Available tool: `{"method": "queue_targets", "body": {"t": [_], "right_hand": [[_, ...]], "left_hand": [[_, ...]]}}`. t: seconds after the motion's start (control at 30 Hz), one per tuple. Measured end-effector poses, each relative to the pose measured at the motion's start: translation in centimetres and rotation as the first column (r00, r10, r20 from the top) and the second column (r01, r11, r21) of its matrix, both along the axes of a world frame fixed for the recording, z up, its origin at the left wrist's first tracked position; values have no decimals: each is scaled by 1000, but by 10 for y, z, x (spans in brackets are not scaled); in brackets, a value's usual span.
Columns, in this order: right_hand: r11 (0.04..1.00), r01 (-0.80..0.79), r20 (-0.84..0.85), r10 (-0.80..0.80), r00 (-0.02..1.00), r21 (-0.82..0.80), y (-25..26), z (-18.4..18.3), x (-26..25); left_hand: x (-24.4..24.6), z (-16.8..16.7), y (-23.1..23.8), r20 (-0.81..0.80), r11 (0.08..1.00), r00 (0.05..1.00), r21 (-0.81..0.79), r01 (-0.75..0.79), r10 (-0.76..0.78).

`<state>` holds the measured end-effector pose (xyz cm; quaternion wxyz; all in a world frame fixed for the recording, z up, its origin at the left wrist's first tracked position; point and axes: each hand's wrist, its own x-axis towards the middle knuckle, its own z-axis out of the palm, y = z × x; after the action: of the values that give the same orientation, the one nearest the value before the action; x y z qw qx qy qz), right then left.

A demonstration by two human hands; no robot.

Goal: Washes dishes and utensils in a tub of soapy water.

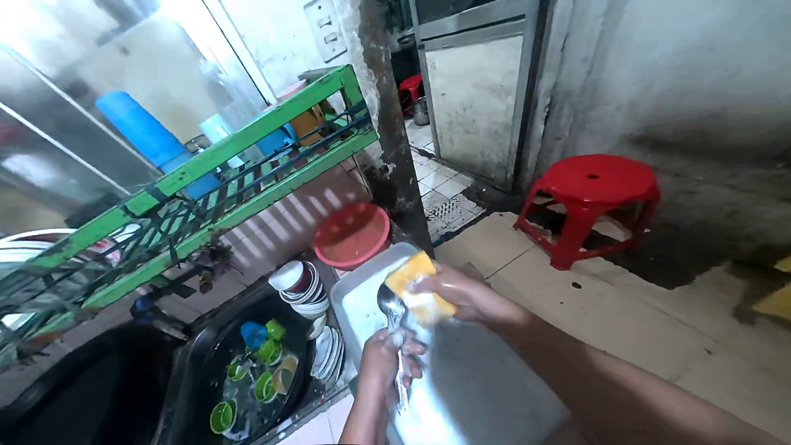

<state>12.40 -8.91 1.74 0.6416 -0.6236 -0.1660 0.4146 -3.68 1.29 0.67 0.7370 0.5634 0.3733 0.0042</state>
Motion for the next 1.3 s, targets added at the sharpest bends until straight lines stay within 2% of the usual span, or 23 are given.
{"method": "queue_targets", "body": {"t": [0.07,0.1,0.17,0.27,0.33,0.43,0.57,0.7,0.73,0.8,0.87,0.93,1.0,1.07,1.13,1.17,1.23,1.3], "right_hand": [[987,-153,74,156,985,-47,-3,6,-7],[982,-160,145,173,974,-98,0,5,-9],[981,-81,234,121,965,-174,6,5,-10],[976,23,257,34,966,-218,10,11,-17],[972,-33,278,100,955,-234,11,7,-29],[973,-100,400,177,899,-206,14,-8,-33],[962,33,499,110,860,-270,25,-5,-10],[968,-142,522,232,821,-207,18,-16,-31],[957,-182,534,277,799,-225,17,-17,-34],[910,-205,531,380,757,-360,23,-13,-25],[923,-92,579,309,755,-374,30,-19,-10],[972,86,575,57,816,-217,32,-20,-4],[979,184,401,-134,906,-89,33,-18,-6],[991,77,233,-50,971,-109,33,-18,-11],[966,-67,212,122,970,-250,35,-6,-16],[960,-47,258,122,958,-277,35,1,-17],[978,148,343,-91,935,-145,35,0,-11],[937,346,195,-348,917,47,41,-7,-4]], "left_hand": [[0,5,-4,-14,1000,1000,30,-3,4],[1,6,-7,-18,998,1000,53,-19,20],[2,5,-9,7,990,993,72,-119,119],[5,7,-7,49,961,967,111,-254,250],[6,5,-6,79,961,972,151,-232,222],[4,0,-11,134,973,979,153,-175,155],[3,1,-20,124,970,973,118,-210,195],[6,7,-16,128,952,966,183,-247,226],[5,6,-15,119,948,967,203,-245,225],[2,2,-16,100,952,972,202,-230,213],[-1,0,-18,98,963,969,127,-237,225],[-1,1,-17,108,964,960,34,-264,259],[-3,5,-16,129,961,953,-20,-275,275],[-5,11,-17,163,967,953,-47,-252,256],[-8,14,-18,181,975,958,-60,-214,221],[-9,13,-17,184,979,961,-55,-198,205],[-12,6,-16,172,983,968,-30,-182,185],[-9,0,-16,174,976,961,-8,-217,215]]}}
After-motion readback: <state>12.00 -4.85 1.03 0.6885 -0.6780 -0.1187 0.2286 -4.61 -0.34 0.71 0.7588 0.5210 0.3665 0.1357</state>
